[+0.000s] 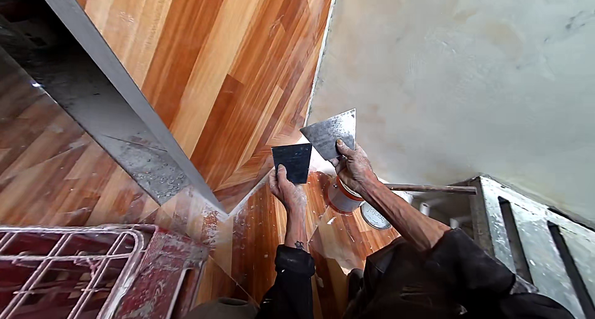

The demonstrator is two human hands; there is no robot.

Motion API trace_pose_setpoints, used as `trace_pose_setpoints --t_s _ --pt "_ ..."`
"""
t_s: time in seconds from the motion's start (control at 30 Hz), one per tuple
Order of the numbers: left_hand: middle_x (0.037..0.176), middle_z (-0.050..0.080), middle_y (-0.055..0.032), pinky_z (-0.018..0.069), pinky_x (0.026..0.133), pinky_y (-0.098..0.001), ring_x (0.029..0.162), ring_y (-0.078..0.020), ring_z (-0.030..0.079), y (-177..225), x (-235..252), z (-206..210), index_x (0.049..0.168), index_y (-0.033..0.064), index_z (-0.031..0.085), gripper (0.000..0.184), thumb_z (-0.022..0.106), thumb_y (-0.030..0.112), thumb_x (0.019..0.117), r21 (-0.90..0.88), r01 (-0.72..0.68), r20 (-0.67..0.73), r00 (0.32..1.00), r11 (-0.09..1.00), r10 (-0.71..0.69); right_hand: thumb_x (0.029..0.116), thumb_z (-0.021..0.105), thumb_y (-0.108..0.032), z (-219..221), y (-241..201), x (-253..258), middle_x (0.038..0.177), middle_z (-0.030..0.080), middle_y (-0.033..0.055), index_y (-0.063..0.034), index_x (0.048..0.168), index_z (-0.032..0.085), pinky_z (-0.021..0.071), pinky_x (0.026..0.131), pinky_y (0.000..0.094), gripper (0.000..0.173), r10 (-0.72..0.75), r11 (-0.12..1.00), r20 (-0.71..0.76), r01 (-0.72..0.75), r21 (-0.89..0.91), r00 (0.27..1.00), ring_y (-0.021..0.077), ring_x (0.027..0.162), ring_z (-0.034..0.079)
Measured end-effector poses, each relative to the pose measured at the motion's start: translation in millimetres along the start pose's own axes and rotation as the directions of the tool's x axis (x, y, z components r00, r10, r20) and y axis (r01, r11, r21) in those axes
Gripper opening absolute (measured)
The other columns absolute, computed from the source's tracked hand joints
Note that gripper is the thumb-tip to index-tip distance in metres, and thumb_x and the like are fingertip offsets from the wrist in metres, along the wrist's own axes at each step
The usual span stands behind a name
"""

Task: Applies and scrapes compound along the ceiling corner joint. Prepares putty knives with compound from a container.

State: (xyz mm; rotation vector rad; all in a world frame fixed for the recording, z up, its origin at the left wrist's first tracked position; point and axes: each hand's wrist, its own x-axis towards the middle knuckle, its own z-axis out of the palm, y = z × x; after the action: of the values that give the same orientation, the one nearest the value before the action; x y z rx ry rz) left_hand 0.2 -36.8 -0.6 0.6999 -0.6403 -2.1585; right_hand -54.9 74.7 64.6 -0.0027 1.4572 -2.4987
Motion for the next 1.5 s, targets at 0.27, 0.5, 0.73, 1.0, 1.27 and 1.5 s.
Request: trace_pose_setpoints --t_s 0.27,0.5,0.73,1.0,1.27,1.5 --pt "0.121 0.063 -0.0133 0.0591 0.088 -0.0482 0.105 -0.0257 0.067 -17.5 -22.9 7.4 0.14 0.01 0.044 0.033 0.035 0.026 0.1124 -0.007 0.091 0.214 0.973 0.996 -0.087 0.1037 0.061 -0.026 0.4 15.4 -5.0 0.108 0.068 0.0085 -0.0107 0.129 0.055 0.0604 0.075 0.0364 0.03 0.084 0.977 -0.138 -0.109 -0.182 0.987 0.0198 0.089 0.07" --pt "0.132 0.061 -0.0099 0.0566 0.097 -0.0444 0.116 -0.0215 0.064 -37.0 -44.6 4.0 0.146 0.009 0.043 0.048 0.062 0.014 0.102 0.126 0.025 0.31 0.949 0.992 -0.063 0.1087 0.043 -0.048 -25.1 22.5 -1.9 0.104 0.071 0.0106 -0.0073 0.121 0.064 0.0601 0.078 0.0411 0.047 0.155 0.766 0.092 -0.06 -0.64 0.984 0.0197 0.088 0.07" --pt "0.121 0.066 -0.0129 0.0622 0.084 -0.0472 0.104 -0.0242 0.07 -29.6 9.1 -23.8 0.14 0.0064 0.051 0.047 0.069 0.015 0.0979 0.345 0.011 0.143 0.988 0.939 -0.064 0.1028 0.057 -0.038 -151.5 -76.3 46.8 0.124 0.068 0.0237 -0.0077 0.137 0.063 0.0496 0.092 0.0695 0.046 0.109 -0.454 0.114 0.152 -0.878 0.987 0.0457 0.115 0.065" --pt "0.115 0.068 -0.0109 0.0627 0.082 -0.0445 0.1 -0.0225 0.071 -47.2 26.4 -37.2 0.133 0.0061 0.056 0.04 0.07 0.009 0.0959 0.418 0.022 0.129 0.988 0.908 -0.084 0.0971 0.066 -0.019 -242.7 -61.8 42.2 0.11 0.068 0.0219 -0.008 0.12 0.066 0.0506 0.078 0.0619 0.026 0.331 -0.703 -0.085 0.185 -0.687 0.94 0.0441 0.1 0.067" --pt "0.118 0.065 -0.0114 0.0624 0.08 -0.0453 0.101 -0.0232 0.07 -80.1 36.9 -41.0 0.14 0.0081 0.049 0.045 0.066 0.007 0.0982 0.483 0.077 0.04 0.993 0.872 -0.11 0.1053 0.046 -0.019 -166.9 -118.3 44.7 0.083 0.064 0.0212 -0.0013 0.094 0.067 0.0449 0.063 0.0567 0.03 0.399 -0.764 0.058 0.367 -0.531 0.915 0.0439 0.079 0.065" --pt "0.111 0.067 -0.0099 0.0628 0.08 -0.0423 0.098 -0.0211 0.071 -100.5 30.3 -41.1 0.132 0.0055 0.055 0.038 0.066 0.003 0.0964 0.529 0.073 0.031 0.994 0.846 -0.105 0.1054 0.047 -0.014 -157.4 -84.5 61.4 0.08 0.063 0.0191 0.0014 0.09 0.066 0.0449 0.067 0.0514 0.029 0.536 -0.713 0.051 0.484 -0.508 0.843 0.0386 0.08 0.065"
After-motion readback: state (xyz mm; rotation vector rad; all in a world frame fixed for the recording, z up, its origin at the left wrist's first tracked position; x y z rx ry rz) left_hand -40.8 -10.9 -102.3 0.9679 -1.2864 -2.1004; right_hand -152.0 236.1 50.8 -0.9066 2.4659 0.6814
